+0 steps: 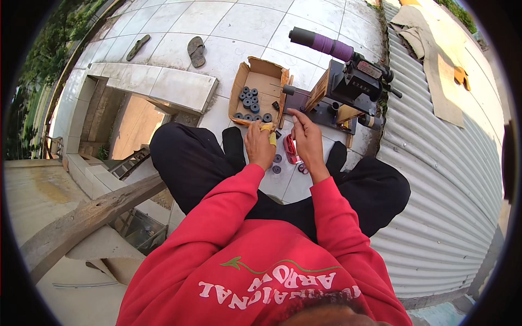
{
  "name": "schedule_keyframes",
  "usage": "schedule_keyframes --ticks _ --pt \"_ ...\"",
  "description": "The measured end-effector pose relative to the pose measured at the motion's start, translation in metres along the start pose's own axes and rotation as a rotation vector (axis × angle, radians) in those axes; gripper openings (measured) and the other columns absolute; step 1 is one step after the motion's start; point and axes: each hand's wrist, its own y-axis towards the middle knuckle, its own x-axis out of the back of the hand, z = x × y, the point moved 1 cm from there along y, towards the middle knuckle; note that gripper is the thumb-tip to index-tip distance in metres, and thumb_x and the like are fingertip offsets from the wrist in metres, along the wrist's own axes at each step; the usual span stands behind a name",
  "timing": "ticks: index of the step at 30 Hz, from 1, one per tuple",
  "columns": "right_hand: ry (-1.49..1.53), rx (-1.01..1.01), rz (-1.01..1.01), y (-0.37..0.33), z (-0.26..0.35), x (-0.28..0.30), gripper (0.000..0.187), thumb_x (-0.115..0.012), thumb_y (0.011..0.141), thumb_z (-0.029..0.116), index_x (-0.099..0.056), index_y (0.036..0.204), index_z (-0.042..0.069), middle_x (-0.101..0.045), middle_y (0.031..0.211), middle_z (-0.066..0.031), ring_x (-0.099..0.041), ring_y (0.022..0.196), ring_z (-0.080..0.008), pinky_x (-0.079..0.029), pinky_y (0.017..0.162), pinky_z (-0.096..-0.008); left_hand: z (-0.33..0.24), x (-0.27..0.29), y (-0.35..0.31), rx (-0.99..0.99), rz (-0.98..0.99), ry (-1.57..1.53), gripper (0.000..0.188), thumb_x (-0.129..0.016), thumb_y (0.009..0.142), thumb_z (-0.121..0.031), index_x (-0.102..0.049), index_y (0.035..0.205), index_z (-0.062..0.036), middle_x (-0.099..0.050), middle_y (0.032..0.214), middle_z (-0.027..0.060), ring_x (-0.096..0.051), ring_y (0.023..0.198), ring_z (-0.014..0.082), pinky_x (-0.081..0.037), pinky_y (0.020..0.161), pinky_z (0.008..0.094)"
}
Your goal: The person winds thread onto a spindle using a manual winding machine, turning the crank while guiding the thread. The person then takes a spool core from a cardboard box, mounts it onto the machine's spindle, and turns the crank to wind thread onto it.
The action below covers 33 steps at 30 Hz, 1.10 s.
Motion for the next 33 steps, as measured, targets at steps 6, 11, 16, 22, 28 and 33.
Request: schedule_keyframes --ticks 6,11,16,22,28,33 --pt "-0.601 0.015 0.372 -0.073 -0.095 -0.039 0.031 -0.056 0.101 0.016 -0.076 0.123 0.011 -0.076 0.103 -0.0235 -0.073 0.097 -0.0428 -0.057 0.082 -0.0537 -0.066 0.05 0.095 0.062 -0.098 -0.79 0.016 -0.057 0.105 -0.009 -0.067 0.112 0.0016 -0.071 0.103 0.0131 -0.07 0.094 0.0212 -0.055 0.086 0.0338" --pt "-1.018 -0.296 0.894 -0.102 -0.185 -0.039 0.038 -0.063 0.088 0.006 -0.079 0.122 0.012 -0.076 0.115 -0.0216 -0.073 0.109 -0.0417 -0.058 0.095 -0.0502 -0.09 0.067 0.098 0.41 0.066 -1.269 0.023 -0.06 0.105 -0.015 -0.071 0.103 0.0049 -0.06 0.069 0.0003 -0.051 0.055 0.0088 -0.042 0.055 0.0283" --pt "-0.828 -0.141 0.306 -0.021 -0.084 0.017 0.041 -0.059 0.087 -0.002 -0.077 0.123 0.006 -0.074 0.119 -0.0241 -0.07 0.114 -0.0412 -0.055 0.099 -0.0492 -0.049 0.039 0.033 0.363 0.051 -1.043 0.022 -0.066 0.1 -0.015 -0.079 0.098 0.0029 -0.076 0.078 0.0113 -0.068 0.066 0.0182 -0.05 0.061 0.0348" --pt "0.286 -0.078 -0.083 0.07 0.05 0.039 0.036 -0.05 0.114 0.023 -0.067 0.136 0.001 -0.075 0.106 -0.0108 -0.071 0.099 -0.0166 -0.056 0.09 -0.031 -0.021 -0.013 -0.03 0.275 0.424 -0.536 0.015 -0.075 0.093 -0.02 -0.085 0.095 -0.0083 -0.074 0.072 0.0125 -0.071 0.067 0.022 -0.051 0.062 0.0355" --pt "0.121 0.137 -0.104 0.06 0.048 0.052 0.031 -0.056 0.111 0.017 -0.07 0.133 0.0 -0.064 0.081 -0.001 -0.056 0.072 -0.0071 -0.047 0.068 -0.0254 -0.004 -0.012 -0.021 0.252 0.66 -0.146 0.035 -0.077 0.091 -0.022 -0.077 0.126 -0.0156 -0.054 0.15 0.0147 -0.052 0.139 0.0363 -0.038 0.111 0.0588" --pt "-0.338 0.101 -0.064 -0.011 0.017 0.016 0.025 -0.061 0.103 0.012 -0.076 0.122 0.007 -0.073 0.081 -0.0193 -0.071 0.07 -0.0339 -0.054 0.068 -0.0418 -0.028 0.019 0.05 0.181 -0.313 -0.344 0.033 -0.067 0.101 -0.023 -0.069 0.125 -0.0012 -0.062 0.137 0.0164 -0.057 0.132 0.0353 -0.044 0.107 0.0529"
